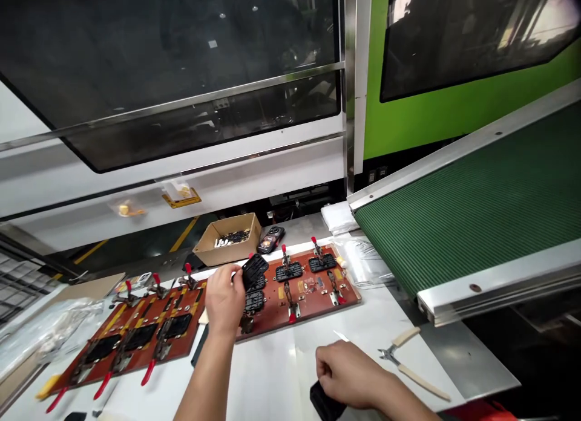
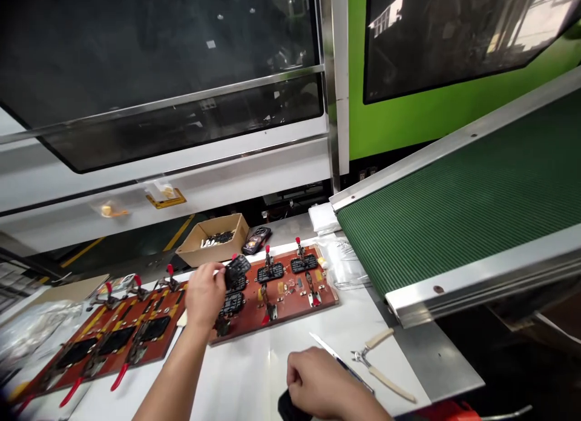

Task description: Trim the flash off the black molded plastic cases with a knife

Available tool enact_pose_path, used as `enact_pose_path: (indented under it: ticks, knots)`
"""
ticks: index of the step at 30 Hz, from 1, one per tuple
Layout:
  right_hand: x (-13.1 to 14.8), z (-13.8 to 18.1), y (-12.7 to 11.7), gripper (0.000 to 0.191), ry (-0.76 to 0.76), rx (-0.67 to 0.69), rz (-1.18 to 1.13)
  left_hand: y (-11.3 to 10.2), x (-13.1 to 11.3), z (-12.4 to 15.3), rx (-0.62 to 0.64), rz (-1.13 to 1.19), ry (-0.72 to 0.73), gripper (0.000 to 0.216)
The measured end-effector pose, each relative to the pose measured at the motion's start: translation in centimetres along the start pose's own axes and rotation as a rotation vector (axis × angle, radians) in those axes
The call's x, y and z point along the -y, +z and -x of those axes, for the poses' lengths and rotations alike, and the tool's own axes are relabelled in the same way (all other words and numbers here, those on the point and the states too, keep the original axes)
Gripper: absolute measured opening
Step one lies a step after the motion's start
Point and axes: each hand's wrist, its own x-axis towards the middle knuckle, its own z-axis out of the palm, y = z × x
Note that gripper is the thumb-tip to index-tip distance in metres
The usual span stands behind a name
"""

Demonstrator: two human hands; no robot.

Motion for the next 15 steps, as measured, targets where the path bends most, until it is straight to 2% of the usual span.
enact_pose_path:
  ticks: [3,5,8,10,13,15]
  knots:
    - [0.2,-3.0,0.3,0.02,-0.029,-0.064,0.094,-4.4,0.5,4.7,-0.107,0.064,-0.005,0.031]
    - [0.5,-4.9,0.4,0.021,-0.054,-0.121,0.112,-5.4,1.1,9.8,-0.078,0.104,-0.007,0.033]
    - [1.0,-5.9,0.7,0.02,-0.082,-0.231,0.063,-4.0,2.4,17.4,0.0,0.117,-0.07,0.035]
    - [1.0,-4.7,1.2,0.018,-0.099,-0.29,0.005,-2.5,3.1,21.2,0.032,0.116,-0.146,0.036]
    - [0.2,-0.7,3.1,0.019,-0.117,-0.316,-0.084,-1.1,3.3,23.4,-0.005,0.119,-0.295,0.04]
    - [-1.3,2.4,5.0,0.017,-0.085,-0.309,-0.204,-1.0,3.7,22.0,-0.081,0.115,-0.391,0.046]
